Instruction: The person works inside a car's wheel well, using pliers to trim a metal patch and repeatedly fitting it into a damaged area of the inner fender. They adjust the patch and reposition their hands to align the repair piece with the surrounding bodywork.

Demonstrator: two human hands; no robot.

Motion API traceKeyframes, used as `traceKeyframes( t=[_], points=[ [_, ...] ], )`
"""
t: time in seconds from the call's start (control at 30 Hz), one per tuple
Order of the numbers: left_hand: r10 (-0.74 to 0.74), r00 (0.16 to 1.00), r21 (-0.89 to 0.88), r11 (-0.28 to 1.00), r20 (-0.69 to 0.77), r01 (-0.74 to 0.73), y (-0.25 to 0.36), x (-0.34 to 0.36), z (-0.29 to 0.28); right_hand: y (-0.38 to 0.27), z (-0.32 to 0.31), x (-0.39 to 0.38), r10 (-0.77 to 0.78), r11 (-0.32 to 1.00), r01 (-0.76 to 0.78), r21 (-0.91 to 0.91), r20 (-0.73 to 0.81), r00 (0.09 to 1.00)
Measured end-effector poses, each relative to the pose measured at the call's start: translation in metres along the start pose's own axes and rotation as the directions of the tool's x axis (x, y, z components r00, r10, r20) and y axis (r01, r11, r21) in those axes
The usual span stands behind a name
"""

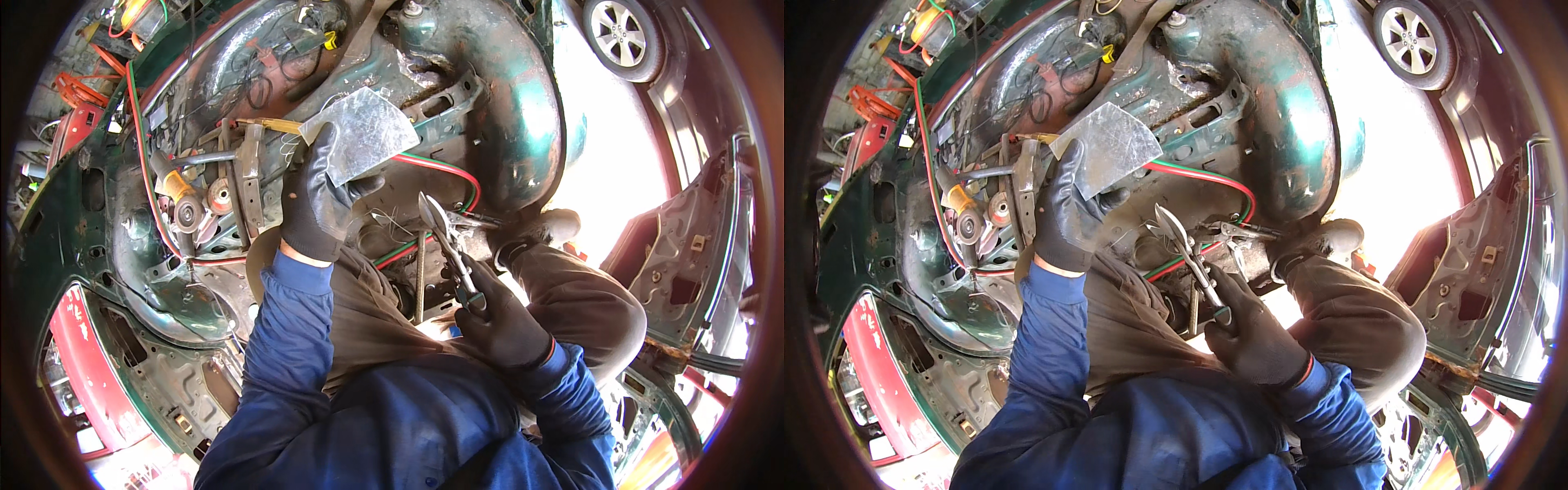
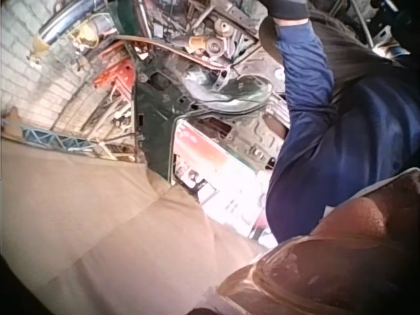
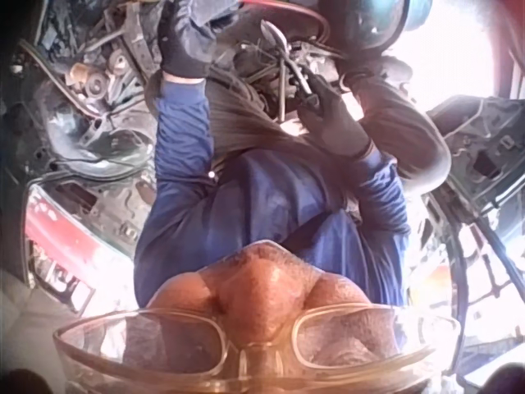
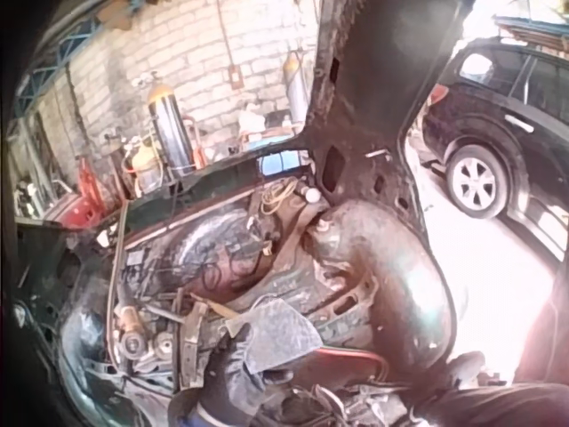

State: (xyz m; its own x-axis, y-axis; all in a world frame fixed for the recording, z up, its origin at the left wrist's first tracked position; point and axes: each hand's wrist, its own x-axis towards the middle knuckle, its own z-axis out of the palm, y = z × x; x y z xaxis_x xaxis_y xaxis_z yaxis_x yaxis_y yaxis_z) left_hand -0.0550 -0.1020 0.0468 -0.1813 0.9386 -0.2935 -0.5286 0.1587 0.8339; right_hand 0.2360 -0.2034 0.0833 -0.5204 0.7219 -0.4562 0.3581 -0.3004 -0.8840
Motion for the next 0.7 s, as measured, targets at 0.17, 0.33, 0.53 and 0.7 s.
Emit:
traceKeyframes(
  t=[0.17, 0.33, 0.53, 0.7],
  points=[
    [0.025, 0.998, 0.106, 0.994, 0.059, -0.031, -0.004, 0.001, 0.002, 0.012, 0.008, 0.015, 0.004, 1.0, -0.004, -0.021, -0.016, 1.0],
    [0.084, 0.985, 0.108, 0.989, 0.152, -0.101, -0.007, 0.001, 0.005, 0.017, 0.009, 0.021, -0.034, 0.999, 0.034, -0.022, -0.036, 0.999],
    [0.049, 0.981, 0.137, 0.988, 0.186, -0.075, -0.008, -0.002, 0.011, 0.034, 0.012, 0.026, -0.057, 0.997, 0.063, 0.043, -0.136, 0.989],
    [0.027, 0.982, 0.194, 0.979, 0.188, -0.064, -0.005, -0.006, 0.02, 0.031, 0.008, 0.025, -0.035, 0.996, 0.046, 0.074, -0.142, 0.989]
  ],
)
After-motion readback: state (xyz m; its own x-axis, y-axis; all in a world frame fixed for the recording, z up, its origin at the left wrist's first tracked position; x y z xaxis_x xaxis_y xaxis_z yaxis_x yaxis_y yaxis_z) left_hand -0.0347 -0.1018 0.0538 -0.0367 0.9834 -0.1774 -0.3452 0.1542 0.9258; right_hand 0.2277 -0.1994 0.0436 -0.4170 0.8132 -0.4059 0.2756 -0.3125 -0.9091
